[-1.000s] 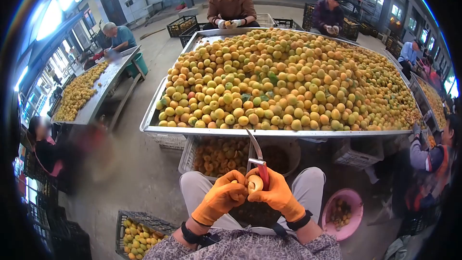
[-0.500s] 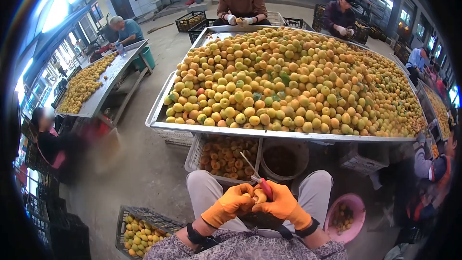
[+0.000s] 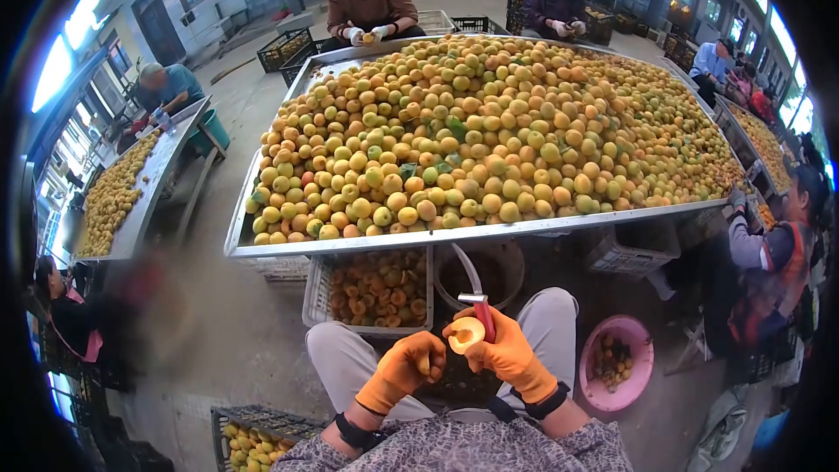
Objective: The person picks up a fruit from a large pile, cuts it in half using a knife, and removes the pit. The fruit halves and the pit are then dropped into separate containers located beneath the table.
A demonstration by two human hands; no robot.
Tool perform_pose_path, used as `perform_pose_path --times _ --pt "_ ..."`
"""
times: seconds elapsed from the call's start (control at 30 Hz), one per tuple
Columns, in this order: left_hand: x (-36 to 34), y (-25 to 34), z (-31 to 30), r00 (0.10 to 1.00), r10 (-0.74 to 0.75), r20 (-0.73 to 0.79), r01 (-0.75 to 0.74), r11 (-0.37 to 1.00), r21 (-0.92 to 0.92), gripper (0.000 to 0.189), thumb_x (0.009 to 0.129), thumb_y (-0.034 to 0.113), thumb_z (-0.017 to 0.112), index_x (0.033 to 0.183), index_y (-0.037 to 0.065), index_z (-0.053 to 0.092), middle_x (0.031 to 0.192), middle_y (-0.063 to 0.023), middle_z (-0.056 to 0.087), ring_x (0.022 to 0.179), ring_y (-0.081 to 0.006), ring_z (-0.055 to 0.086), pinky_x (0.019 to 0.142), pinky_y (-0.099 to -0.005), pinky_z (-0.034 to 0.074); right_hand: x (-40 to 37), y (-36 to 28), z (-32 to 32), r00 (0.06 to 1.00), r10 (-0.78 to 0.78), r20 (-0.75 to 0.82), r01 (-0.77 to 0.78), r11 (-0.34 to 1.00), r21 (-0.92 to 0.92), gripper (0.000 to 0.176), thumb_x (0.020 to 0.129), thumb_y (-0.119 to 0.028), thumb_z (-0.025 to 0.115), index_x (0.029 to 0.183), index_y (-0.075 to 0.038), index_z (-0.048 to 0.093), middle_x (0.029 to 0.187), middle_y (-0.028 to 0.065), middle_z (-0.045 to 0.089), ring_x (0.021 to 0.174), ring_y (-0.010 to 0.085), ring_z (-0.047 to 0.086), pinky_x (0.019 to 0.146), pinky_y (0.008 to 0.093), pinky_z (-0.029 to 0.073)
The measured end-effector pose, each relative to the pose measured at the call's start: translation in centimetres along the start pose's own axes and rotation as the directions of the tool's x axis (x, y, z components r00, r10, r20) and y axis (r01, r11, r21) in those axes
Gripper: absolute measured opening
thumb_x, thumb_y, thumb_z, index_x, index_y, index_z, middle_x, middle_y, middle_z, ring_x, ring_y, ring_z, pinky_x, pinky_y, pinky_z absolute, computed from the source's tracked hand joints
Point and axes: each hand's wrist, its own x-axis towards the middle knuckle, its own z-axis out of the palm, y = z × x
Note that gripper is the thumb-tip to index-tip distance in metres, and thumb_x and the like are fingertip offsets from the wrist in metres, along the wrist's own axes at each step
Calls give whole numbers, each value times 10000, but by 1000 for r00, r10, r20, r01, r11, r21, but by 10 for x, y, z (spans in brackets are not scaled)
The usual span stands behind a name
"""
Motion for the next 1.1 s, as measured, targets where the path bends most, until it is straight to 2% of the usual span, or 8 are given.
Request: perform_pose_path --times 0.1,0.17,0.37,0.47,0.57,0.73,0.93,1.1 --pt "1 12 22 996 -81 -41 64 949 -309 235 946 192 525 1108 28 570 905 -86 630 719 -170 602 630 -265 495 11 24 -6 998 -36 42 42 986 -160 488 699 -15 776 1150 5 590 1073 86 643 794 129 612 707 238 507" --pt "10 -2 5 989 44 143 -8 970 -243 181 937 139 526 1064 17 568 875 -84 614 717 -171 604 644 -276 506 18 33 -8 939 -305 158 319 603 -731 597 639 -162 835 1181 -31 623 1052 97 626 932 222 619 844 314 492" --pt "5 -4 -30 973 15 -228 -73 966 -248 210 824 54 570 1020 8 631 856 -75 590 648 -159 524 576 -272 429 25 39 8 958 -285 -18 205 730 -651 493 709 -153 821 1150 -30 640 938 71 634 872 153 605 806 280 483" --pt "10 39 -59 805 337 -488 -183 924 335 334 802 136 639 1119 33 622 988 -102 644 698 -190 594 617 -306 481 32 47 -10 958 -267 -105 186 857 -481 351 848 -175 730 1142 -12 631 872 23 635 837 114 587 769 270 484" --pt "28 93 -69 415 850 -325 -59 381 923 456 811 196 672 1232 53 572 1074 -110 634 869 -221 642 740 -311 510 27 27 -17 967 -218 -134 165 931 -325 289 939 -207 634 1129 11 621 803 -16 594 675 74 529 606 224 438" --pt "87 172 -53 610 738 -289 -243 522 818 308 880 112 609 1170 9 627 1138 -122 643 1063 -192 601 904 -294 476 37 10 -36 985 -104 -138 112 992 52 306 967 -256 591 1121 7 606 721 -25 533 503 17 354 471 169 259" --pt "233 216 -98 672 740 -25 -199 213 957 271 916 127 562 1165 53 639 1152 -146 667 1062 -238 635 913 -313 477 53 7 -68 984 -59 -166 97 968 230 288 944 -238 611 1092 9 625 696 -7 552 480 27 387 454 162 265" --pt "317 249 -91 813 582 22 242 -371 897 287 859 179 579 1134 169 657 1127 -94 653 1069 -319 593 922 -411 467 60 4 -88 985 9 -175 42 956 290 310 933 -203 585 1104 56 593 725 42 567 513 64 417 460 187 293"
